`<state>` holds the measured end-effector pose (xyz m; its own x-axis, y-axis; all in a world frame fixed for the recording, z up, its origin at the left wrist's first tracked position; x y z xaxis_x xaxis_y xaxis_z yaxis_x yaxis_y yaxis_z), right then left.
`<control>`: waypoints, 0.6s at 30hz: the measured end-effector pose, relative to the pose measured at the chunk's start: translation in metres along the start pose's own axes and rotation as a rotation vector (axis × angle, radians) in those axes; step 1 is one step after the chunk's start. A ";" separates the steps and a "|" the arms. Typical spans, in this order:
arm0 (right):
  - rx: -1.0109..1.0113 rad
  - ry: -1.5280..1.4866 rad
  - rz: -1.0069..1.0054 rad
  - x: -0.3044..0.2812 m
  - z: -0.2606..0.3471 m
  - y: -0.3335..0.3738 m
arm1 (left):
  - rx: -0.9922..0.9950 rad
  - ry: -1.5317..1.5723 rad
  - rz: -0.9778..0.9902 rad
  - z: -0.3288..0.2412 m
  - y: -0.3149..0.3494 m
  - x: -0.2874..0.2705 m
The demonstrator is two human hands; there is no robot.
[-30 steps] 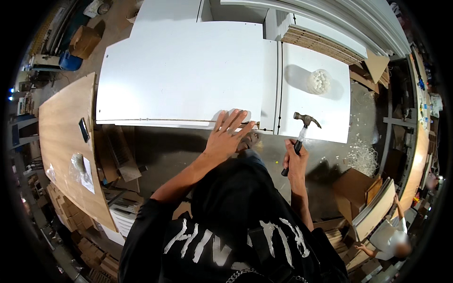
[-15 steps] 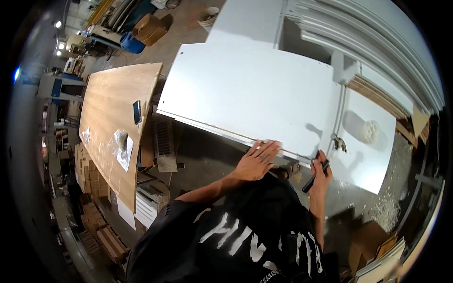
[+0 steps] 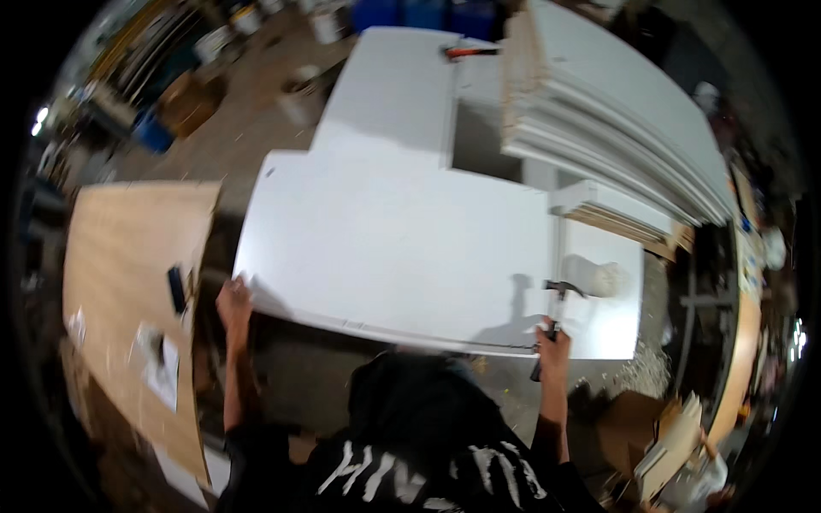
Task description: The person nails a thin wooden strip onto the edge of a white furniture panel using a hammer and small nails.
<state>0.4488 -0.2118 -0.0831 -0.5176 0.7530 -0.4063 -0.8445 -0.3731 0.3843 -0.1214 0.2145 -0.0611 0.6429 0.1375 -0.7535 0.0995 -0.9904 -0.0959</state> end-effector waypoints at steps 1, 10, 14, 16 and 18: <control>-0.076 0.086 -0.009 -0.001 -0.003 -0.005 | 0.201 -0.287 -0.032 0.003 -0.009 -0.003; -0.212 0.278 -0.026 -0.028 0.099 0.051 | 0.185 -0.530 -0.062 0.005 -0.075 -0.018; -0.152 0.284 0.039 -0.041 0.127 0.079 | -0.044 -0.066 0.340 -0.011 -0.109 0.021; -0.193 0.238 0.060 -0.040 0.141 0.097 | -0.092 0.043 0.040 0.027 -0.125 0.023; -0.158 0.182 0.090 -0.045 0.129 0.107 | -0.234 0.074 0.087 0.041 -0.132 0.034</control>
<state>0.3996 -0.2156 0.0837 -0.5956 0.6087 -0.5242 -0.7977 -0.5251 0.2967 -0.1433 0.3490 -0.1010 0.7099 0.0608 -0.7016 0.2083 -0.9698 0.1267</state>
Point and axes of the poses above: each hand's wrist, its own y-axis away from the middle knuckle, its own x-axis out of the palm, z = x × y, the point moved 8 cm from there along -y, towards the middle knuckle
